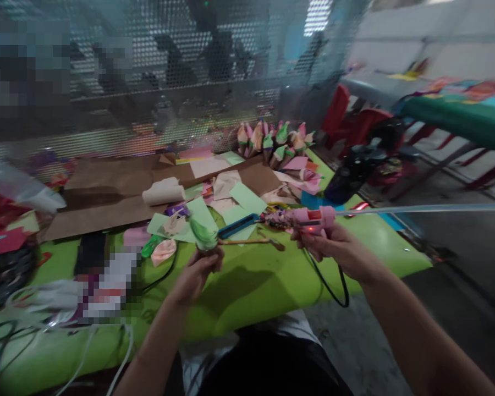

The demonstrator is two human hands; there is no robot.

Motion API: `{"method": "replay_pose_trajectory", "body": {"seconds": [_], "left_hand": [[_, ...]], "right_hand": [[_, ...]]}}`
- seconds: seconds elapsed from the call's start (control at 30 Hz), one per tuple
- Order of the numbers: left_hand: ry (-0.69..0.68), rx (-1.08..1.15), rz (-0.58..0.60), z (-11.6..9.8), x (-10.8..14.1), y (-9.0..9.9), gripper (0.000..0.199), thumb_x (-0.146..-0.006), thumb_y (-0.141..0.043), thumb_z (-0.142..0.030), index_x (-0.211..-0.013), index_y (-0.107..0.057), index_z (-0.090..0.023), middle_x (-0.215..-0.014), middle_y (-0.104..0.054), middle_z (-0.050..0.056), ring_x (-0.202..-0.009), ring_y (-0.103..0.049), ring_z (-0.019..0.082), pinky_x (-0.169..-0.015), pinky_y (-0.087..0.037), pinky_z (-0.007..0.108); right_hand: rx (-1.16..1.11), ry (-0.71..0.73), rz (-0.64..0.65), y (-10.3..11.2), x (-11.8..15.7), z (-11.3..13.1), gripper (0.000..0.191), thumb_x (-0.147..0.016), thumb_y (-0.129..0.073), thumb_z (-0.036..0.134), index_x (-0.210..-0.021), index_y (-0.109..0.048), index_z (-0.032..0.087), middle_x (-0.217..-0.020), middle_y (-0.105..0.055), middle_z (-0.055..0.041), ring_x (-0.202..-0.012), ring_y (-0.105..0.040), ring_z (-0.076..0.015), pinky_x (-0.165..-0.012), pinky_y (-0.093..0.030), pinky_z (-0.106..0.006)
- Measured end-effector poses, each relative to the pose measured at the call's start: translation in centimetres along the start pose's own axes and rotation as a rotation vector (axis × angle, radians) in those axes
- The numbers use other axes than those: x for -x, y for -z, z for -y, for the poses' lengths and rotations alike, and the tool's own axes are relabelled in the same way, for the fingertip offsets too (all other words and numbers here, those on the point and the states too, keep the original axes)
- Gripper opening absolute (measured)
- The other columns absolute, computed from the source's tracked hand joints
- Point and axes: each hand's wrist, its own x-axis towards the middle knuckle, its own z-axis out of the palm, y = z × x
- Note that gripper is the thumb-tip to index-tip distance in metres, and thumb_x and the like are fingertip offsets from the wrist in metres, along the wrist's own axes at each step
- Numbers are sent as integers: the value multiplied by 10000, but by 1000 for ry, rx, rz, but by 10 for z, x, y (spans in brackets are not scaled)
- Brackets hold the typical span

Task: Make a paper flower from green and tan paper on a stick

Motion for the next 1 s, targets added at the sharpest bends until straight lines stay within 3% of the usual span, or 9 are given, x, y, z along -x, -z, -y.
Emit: {"method": "replay_pose_trajectory", "body": {"seconds": [0.13,0.27,0.4,0.5,0.6,0.63,0.73,0.83,1.0], "left_hand": [[-3,13,-14,-3,-1,2,360,-640,-789,-289,-960,-665,-180,-753,-591,-21,-641,-440,96,-617,-364,254],[4,4,5,-3,-2,3,357,-631,-808,-304,-935,-671,-177,-719,-573,-27,-619,-428,89,-599,-377,245],[2,-18,20,-3,-2,1,327,-646,-799,-307,-915,-663,-180,-715,-555,-28,-619,-426,90,-591,-371,246],[-13,-41,31,-1,-1,0,364,-654,-790,-318,-966,-656,-188,-731,-544,-29,-637,-425,96,-600,-366,248],[-24,-59,60,0,-1,-1,339,-681,-771,-341,-954,-645,-183,-728,-508,-31,-637,-406,95,-608,-363,255],[-26,-60,63,1,-1,-1,340,-684,-770,-350,-952,-642,-184,-720,-492,-36,-630,-396,92,-606,-360,255],[-22,-79,71,4,-2,-1,342,-692,-766,-371,-948,-635,-186,-706,-474,-41,-624,-391,90,-606,-354,254],[-33,-100,77,6,-4,-1,377,-701,-761,-374,-1008,-635,-195,-735,-503,-37,-627,-391,89,-600,-350,247],[-58,-138,65,6,-4,-1,470,-690,-781,-352,-1114,-627,-219,-830,-565,-22,-668,-399,97,-584,-333,227]], "right_hand": [[36,33,-198,28,13,-27,446,-751,-691,645,-807,-598,213,-551,-486,43,-477,-395,-119,-450,-320,-276],[118,-43,-378,48,13,-58,497,-709,-657,682,-829,-577,206,-578,-531,32,-524,-488,-146,-492,-390,-279],[515,-107,-555,60,1,-78,423,-751,-566,646,-677,-492,236,-624,-552,-3,-583,-529,-177,-534,-388,-298],[949,-183,-550,65,0,-74,382,-843,-514,562,-640,-501,238,-765,-641,-96,-648,-568,-221,-570,-353,-336],[1128,-231,-435,67,6,-57,473,-922,-423,615,-745,-631,228,-905,-693,-186,-668,-599,-262,-557,-336,-361],[1165,-234,-511,66,8,-50,473,-924,-422,607,-754,-642,224,-939,-697,-203,-675,-605,-278,-550,-331,-369],[1059,58,-577,48,13,-28,294,-898,-542,478,-840,-676,222,-941,-698,-163,-703,-618,-268,-576,-384,-368],[692,427,-349,7,13,-6,205,-890,-604,411,-877,-711,237,-854,-708,-90,-698,-630,-221,-633,-470,-341],[395,591,-27,-68,0,17,163,-897,-649,371,-864,-748,246,-822,-743,-35,-744,-666,-193,-675,-517,-305]]}}
